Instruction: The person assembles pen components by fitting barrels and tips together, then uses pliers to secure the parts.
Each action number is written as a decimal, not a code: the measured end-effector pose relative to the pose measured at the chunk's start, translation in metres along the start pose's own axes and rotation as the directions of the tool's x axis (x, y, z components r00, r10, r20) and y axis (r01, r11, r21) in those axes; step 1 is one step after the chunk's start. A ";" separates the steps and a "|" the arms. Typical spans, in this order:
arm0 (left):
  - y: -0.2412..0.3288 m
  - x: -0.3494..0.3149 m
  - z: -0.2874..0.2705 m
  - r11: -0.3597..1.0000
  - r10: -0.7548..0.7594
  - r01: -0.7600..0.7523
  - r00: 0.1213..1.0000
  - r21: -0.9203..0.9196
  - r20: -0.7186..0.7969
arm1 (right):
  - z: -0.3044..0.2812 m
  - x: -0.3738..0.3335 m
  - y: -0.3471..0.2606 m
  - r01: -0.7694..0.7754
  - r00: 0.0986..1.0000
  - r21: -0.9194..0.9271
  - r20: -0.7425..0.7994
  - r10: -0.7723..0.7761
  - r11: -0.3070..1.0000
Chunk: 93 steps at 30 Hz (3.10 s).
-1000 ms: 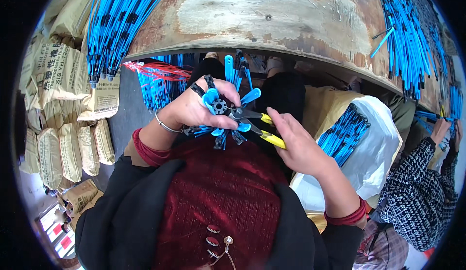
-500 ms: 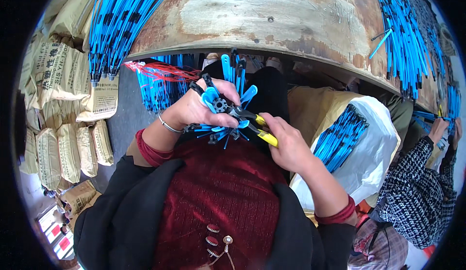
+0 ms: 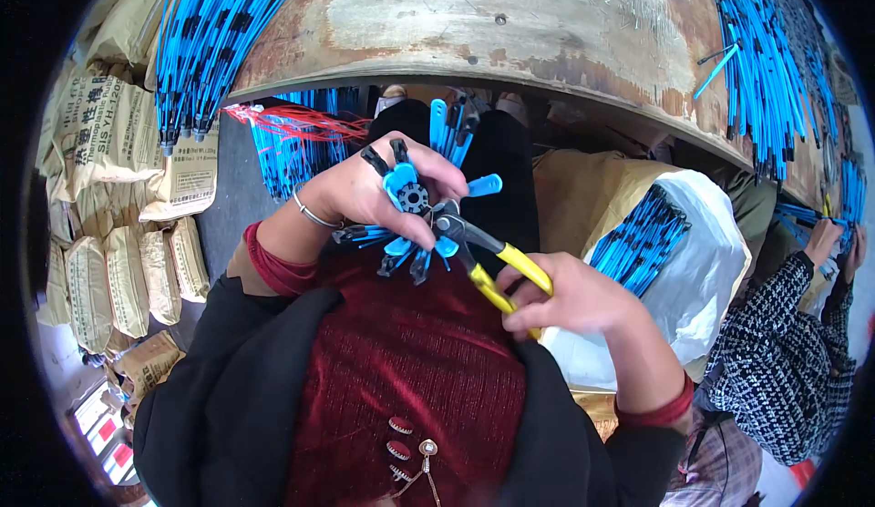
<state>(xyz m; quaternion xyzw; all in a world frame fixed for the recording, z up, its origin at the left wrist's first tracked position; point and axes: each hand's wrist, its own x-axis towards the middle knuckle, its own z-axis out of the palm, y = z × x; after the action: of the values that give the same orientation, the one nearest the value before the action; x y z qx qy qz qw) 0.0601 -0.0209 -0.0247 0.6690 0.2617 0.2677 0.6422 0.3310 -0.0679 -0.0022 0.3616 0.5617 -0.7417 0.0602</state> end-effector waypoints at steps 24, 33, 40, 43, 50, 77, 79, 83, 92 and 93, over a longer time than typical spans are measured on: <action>-0.005 -0.006 -0.006 0.998 0.057 -0.058 0.997 0.013 0.048 | 0.013 -0.005 -0.026 0.055 0.842 -0.366 -0.483 -0.240 0.929; 0.003 -0.002 0.009 0.991 0.063 -0.096 0.953 0.098 0.296 | 0.014 -0.021 -0.069 -0.209 0.930 -0.805 -0.339 -0.142 0.556; -0.002 -0.016 -0.007 0.992 -0.081 0.084 0.996 -0.092 0.031 | 0.010 -0.026 -0.058 -0.106 0.829 -0.662 -0.471 -0.302 0.742; 0.001 -0.020 -0.011 0.981 -0.097 0.099 0.995 -0.166 0.020 | 0.013 -0.028 -0.040 -0.002 0.812 -0.422 -0.530 -0.245 0.906; 0.001 -0.023 -0.005 0.994 -0.047 0.039 0.996 -0.100 -0.082 | 0.029 -0.020 -0.023 0.173 0.818 -0.113 -0.537 -0.206 0.978; 0.129 -0.010 -0.327 0.380 0.299 0.820 0.329 0.428 -0.896 | -0.091 0.020 -0.096 -0.048 0.228 -0.556 -0.815 -0.533 0.829; 0.134 -0.061 -0.379 0.395 0.398 0.808 0.278 0.437 -0.874 | -0.103 0.043 -0.098 -0.094 0.136 -0.704 -0.710 -0.691 0.704; 0.204 -0.074 -0.349 0.328 0.657 0.595 0.415 0.734 -0.630 | -0.117 0.063 -0.093 -0.299 0.119 -0.699 -0.703 -0.701 0.650; 0.164 0.049 -0.088 0.774 0.504 -0.086 0.684 0.628 -0.528 | -0.148 0.040 -0.070 -0.284 -0.020 -0.817 -0.519 -0.855 0.502; 0.146 0.061 -0.068 0.740 0.446 0.007 0.743 0.673 -0.498 | -0.156 0.028 -0.067 -0.222 -0.048 -0.840 -0.498 -0.866 0.496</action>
<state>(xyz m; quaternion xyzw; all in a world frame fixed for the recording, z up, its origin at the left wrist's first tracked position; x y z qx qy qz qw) 0.0580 0.0651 0.1248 0.7425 0.4493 0.4497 0.2114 0.3507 0.1020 0.0171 0.5049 0.7606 0.0409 -0.4061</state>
